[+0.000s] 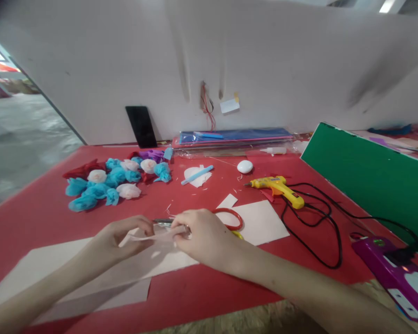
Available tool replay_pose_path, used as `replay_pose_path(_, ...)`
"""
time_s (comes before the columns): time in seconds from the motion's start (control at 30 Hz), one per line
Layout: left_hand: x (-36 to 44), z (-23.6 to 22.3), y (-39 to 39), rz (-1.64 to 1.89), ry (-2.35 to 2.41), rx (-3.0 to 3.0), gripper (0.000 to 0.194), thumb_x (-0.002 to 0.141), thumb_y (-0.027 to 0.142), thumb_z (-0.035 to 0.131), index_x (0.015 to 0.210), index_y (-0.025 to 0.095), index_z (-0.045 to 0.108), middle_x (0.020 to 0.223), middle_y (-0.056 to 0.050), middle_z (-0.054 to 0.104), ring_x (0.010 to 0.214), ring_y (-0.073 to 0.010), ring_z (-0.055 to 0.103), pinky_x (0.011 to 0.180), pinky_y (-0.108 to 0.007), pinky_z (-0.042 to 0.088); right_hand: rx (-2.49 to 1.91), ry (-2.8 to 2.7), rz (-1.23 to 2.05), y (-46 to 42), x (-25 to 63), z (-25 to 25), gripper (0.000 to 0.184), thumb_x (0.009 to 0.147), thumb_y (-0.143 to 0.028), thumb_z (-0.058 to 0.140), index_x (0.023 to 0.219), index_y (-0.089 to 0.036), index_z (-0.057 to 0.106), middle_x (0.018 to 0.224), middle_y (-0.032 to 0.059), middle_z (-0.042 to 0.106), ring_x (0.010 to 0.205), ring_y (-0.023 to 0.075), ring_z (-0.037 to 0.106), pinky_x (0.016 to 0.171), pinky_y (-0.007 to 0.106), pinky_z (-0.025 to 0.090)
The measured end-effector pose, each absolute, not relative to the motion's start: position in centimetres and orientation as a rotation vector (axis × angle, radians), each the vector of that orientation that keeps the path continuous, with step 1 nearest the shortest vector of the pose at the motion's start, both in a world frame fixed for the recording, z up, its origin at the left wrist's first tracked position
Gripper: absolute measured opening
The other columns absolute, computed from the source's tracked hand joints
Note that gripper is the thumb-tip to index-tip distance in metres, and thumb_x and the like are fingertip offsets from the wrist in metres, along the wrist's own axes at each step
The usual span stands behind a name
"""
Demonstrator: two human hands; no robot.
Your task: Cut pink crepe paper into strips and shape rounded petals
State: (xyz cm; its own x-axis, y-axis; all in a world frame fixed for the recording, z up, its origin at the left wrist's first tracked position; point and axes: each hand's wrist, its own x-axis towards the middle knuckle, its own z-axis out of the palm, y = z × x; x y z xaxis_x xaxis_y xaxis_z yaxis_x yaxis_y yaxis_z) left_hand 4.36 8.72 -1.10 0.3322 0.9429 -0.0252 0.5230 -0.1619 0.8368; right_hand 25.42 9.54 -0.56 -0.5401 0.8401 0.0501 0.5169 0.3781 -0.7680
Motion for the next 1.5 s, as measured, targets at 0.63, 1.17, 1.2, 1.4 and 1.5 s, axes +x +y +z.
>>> replay_pose_path(0.63,3.0,-1.7,9.6,0.399,1.244,2.097,0.013,0.069,0.026,0.059,0.08,0.02,0.062,0.08,-0.001,0.063,0.062,-0.0128,0.053,0.057,-0.021,0.043,-1.241,-2.371,0.903,9.1,25.2,-1.2,0.022,0.071,-0.002,0.046,0.08,-0.017,0.059,0.066,-0.0007,0.054,0.057,0.0102,0.047,0.053,0.02,0.032)
replay_pose_path(1.17,3.8,-1.4,9.0,0.489,1.303,1.926,0.017,0.078,0.031,0.052,0.072,0.02,0.063,0.077,-0.001,0.066,0.069,-0.0159,0.059,0.063,-0.023,0.044,-1.221,-2.095,1.072,9.8,24.9,-1.6,0.011,0.07,-0.009,0.051,0.07,-0.016,0.06,0.065,-0.0005,0.055,0.056,0.0104,0.048,0.054,0.022,0.037)
replay_pose_path(1.2,3.9,-1.2,8.9,0.51,1.311,1.865,0.017,0.077,0.032,0.053,0.069,0.02,0.062,0.074,0.0,0.065,0.067,-0.0153,0.058,0.063,-0.022,0.043,-1.226,-2.048,1.106,9.9,25.0,-1.2,0.009,0.07,-0.01,0.053,0.069,-0.016,0.059,0.064,-0.001,0.055,0.057,0.0101,0.048,0.053,0.022,0.037)
replay_pose_path(1.4,4.6,-0.5,8.1,0.584,1.184,1.463,0.02,0.077,0.038,0.056,0.069,0.019,0.055,0.063,0.004,0.054,0.058,-0.0114,0.049,0.054,-0.019,0.039,-1.254,-1.754,1.396,10.4,25.3,0.9,0.012,0.074,-0.028,0.057,0.071,-0.016,0.056,0.049,-0.0072,0.043,0.039,0.0054,0.035,0.039,0.02,0.03)
replay_pose_path(1.5,5.1,-0.3,7.4,0.623,1.136,1.423,0.02,0.078,0.037,0.055,0.069,0.019,0.053,0.065,0.004,0.052,0.059,-0.0101,0.047,0.054,-0.019,0.039,-1.261,-1.509,1.565,10.3,25.3,1.2,0.014,0.071,-0.029,0.061,0.07,-0.015,0.057,0.044,-0.0082,0.041,0.036,0.0045,0.032,0.036,0.019,0.025)
